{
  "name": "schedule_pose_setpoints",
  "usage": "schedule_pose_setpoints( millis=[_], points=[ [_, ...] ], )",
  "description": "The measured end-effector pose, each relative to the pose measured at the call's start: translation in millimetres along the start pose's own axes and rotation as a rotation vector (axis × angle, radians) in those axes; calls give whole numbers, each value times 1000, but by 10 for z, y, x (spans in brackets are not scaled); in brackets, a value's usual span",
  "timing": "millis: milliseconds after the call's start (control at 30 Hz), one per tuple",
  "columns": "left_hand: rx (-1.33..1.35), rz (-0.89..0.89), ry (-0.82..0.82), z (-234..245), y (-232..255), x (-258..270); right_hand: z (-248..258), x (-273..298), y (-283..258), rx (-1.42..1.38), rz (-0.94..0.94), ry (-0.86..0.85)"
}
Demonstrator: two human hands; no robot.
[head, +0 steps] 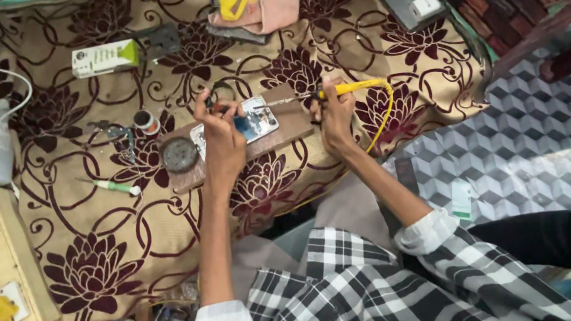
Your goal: The person uses a soldering iron and solder wire to apply solder to a small electronic component mounted on a wooden board. They repeatedly heat the component and feed solder to create joints.
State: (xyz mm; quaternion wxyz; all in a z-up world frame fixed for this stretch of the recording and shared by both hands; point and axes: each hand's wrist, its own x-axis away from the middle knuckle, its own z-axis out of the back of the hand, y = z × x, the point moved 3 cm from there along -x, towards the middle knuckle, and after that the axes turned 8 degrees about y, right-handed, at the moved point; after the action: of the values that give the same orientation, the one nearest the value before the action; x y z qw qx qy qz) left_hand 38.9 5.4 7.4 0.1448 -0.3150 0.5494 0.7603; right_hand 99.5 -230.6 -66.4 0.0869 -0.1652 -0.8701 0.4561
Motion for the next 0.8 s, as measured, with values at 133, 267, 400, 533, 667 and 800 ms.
schedule_pose_setpoints(
  millis=[133,267,400,533,667,800],
  points=[
    [-18,26,12,3,-34,48,4,62,8,60,-7,-21],
    [3,51,29,-5,-71,2,-72,94,-57,123,11,-69],
    [-9,99,20,3,-88,39,-131,139,-118,151,57,-125],
    [54,133,42,-11,-75,11,-158,156,-143,166,41,-100],
    [53,108,49,-25,-66,41,-112,156,-142,141,28,-61],
    [1,94,42,14,-62,32,-140,151,-129,84,1,-63]
  ],
)
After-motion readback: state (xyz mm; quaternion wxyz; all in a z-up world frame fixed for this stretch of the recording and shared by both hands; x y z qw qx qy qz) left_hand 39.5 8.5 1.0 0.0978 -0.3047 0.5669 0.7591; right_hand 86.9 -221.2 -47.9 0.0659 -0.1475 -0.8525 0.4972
